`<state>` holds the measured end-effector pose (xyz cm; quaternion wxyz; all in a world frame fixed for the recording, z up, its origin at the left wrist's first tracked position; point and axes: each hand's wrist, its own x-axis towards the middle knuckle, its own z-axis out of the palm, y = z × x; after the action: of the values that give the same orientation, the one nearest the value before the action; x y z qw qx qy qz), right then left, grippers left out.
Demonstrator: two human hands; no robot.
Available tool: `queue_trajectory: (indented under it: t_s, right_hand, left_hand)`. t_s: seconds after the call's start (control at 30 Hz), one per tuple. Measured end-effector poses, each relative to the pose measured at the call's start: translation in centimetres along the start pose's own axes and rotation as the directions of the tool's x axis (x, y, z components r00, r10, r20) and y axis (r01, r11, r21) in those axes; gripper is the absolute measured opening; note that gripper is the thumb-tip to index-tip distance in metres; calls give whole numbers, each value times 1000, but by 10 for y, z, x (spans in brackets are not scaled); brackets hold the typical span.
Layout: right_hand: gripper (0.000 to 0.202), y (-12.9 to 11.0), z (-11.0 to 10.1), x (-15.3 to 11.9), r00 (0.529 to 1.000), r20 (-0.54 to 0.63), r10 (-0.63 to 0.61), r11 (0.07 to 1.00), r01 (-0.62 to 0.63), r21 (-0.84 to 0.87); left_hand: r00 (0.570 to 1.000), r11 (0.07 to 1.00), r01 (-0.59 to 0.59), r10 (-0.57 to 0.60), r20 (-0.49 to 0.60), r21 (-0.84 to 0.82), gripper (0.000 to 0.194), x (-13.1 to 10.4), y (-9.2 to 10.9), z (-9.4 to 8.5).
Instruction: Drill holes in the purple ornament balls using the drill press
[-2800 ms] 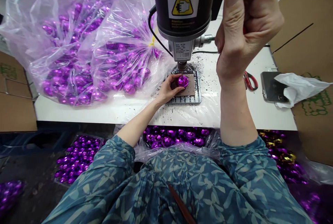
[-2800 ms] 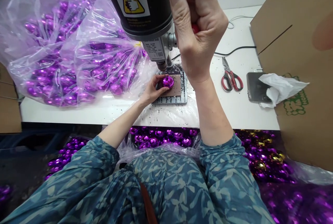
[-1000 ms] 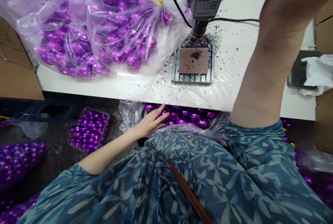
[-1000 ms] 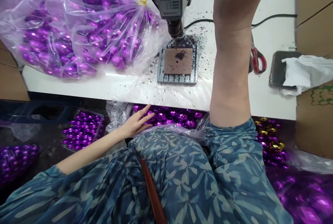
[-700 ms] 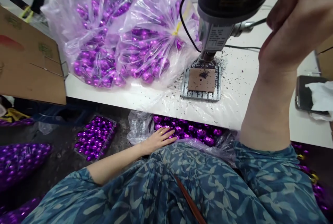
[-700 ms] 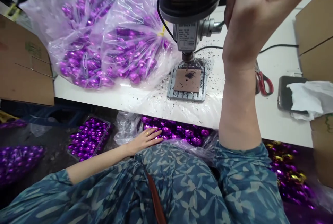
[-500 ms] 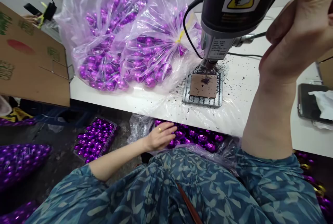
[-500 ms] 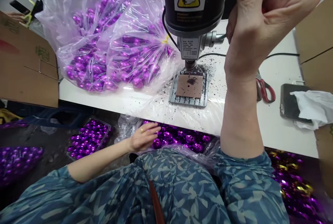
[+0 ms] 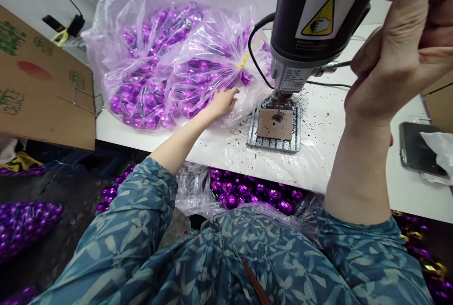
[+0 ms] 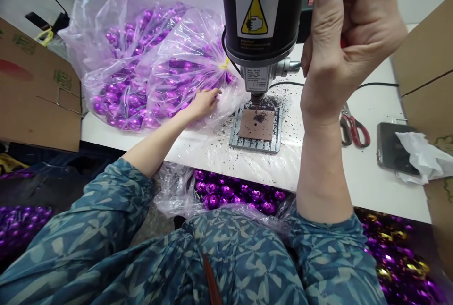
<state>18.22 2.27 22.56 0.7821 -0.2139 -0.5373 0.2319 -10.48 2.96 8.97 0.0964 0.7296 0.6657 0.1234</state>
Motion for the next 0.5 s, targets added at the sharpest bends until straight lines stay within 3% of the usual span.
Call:
queue_trajectory:
  t_s: [0.1,0.2,0.37,0.5]
  right_hand:
    - [46,2,2,-2,997,-33,-72,997,73,17]
    - [42,4,2,-4,996,-31,-89,996,90,26]
    - [35,4,1,-6,992,-36,-119,992,120,26]
    - [31,3,-1,-6,993,-15,-119,993,119,5]
  left_hand:
    - [993,952,112,-119,7,286,56,-15,3,-3]
    - [977,886,203,-213,-23,418,69,-28,4,-7]
    - [972,871,230,-227,-60,434,60,-38,-2,-18]
    - [972,868,235,-222,-83,438,80,-41,-15,-25]
